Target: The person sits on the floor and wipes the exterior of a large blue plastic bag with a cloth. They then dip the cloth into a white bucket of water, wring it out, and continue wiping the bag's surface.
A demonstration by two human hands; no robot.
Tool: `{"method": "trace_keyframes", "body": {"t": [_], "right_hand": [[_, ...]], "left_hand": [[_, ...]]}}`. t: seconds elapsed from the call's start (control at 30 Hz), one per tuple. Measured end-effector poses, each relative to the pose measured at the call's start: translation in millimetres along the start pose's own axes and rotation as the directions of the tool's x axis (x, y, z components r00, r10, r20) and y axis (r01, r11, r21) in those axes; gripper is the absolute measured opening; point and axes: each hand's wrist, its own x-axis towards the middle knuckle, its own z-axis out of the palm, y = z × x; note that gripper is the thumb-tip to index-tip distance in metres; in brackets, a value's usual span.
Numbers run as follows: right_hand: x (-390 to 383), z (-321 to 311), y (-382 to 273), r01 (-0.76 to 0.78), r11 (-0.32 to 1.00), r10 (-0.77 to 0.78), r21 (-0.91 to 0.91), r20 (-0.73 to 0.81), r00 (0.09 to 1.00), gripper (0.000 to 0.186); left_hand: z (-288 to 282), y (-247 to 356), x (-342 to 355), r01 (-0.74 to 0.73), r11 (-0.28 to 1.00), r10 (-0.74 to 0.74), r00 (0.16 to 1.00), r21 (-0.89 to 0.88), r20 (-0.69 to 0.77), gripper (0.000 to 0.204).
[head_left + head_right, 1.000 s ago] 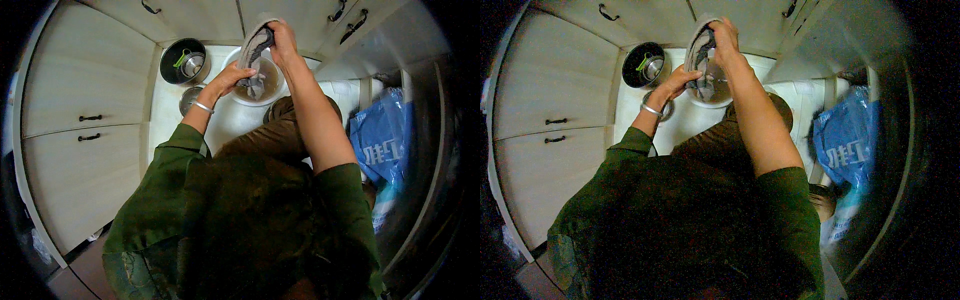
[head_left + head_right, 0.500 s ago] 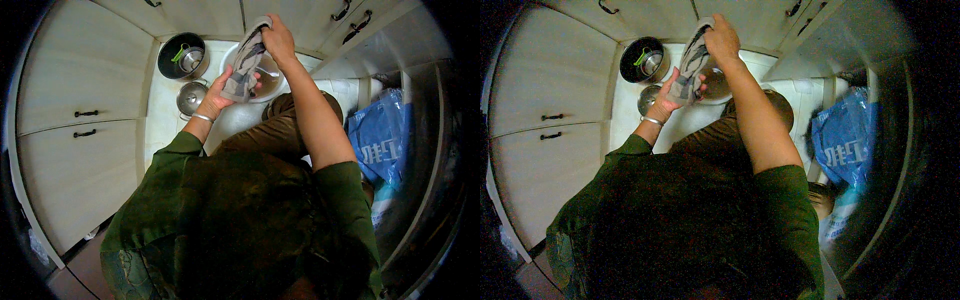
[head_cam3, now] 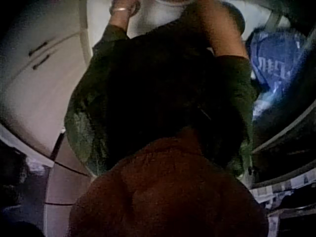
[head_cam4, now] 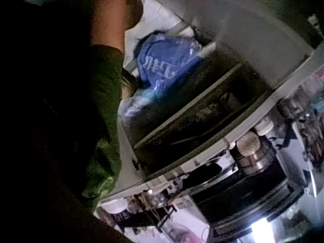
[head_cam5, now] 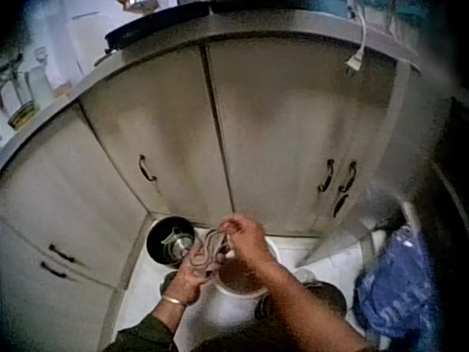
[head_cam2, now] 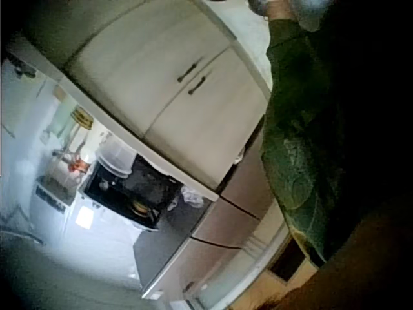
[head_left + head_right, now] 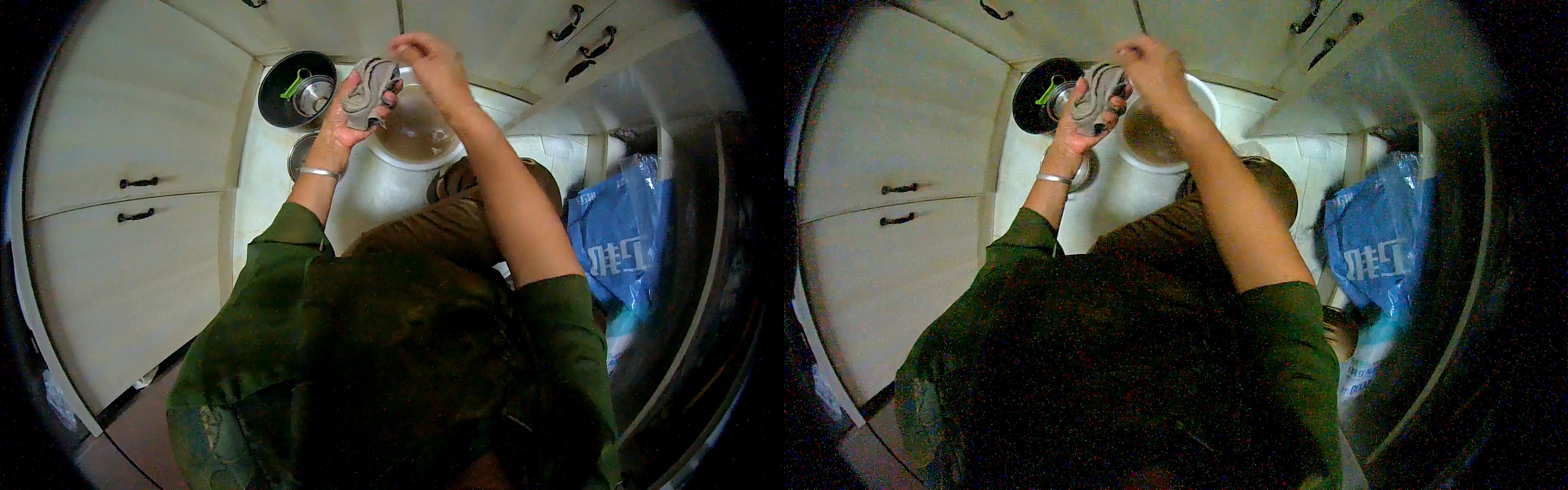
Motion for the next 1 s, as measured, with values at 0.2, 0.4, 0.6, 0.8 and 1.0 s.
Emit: {"method": "trace_keyframes", "body": {"t": [0.2, 0.4, 0.6, 0.8, 1.0], "right_hand": [[-5, -13, -8, -0.159, 0.889, 0.112, 0.429, 0.135, 0.985, 0.056], [9, -15, 2, -0.042, 0.991, 0.027, 0.124, 0.120, 0.992, 0.034], [11, 4, 13, -0.139, 0.990, 0.139, -0.009, -0.045, 0.989, 0.027], [2, 9, 6, -0.054, 0.982, 0.091, 0.179, -0.209, 0.974, 0.024], [11, 16, 22, -0.042, 0.999, 0.035, -0.007, -0.416, 0.909, 0.015]], "left_hand": [[46, -25, 20, 0.171, 0.982, -0.154, 0.968, -0.073, 0.195, 0.069], [49, -37, 18, 0.203, 0.977, -0.199, 0.978, -0.064, 0.065, 0.071], [52, -44, -8, 0.157, 0.982, -0.140, 0.979, 0.108, -0.151, 0.080], [49, -41, -13, 0.206, 0.979, -0.205, 0.976, 0.002, -0.072, 0.066], [53, -48, -11, 0.073, 0.885, 0.108, 0.928, 0.459, -0.356, 0.042]]}}
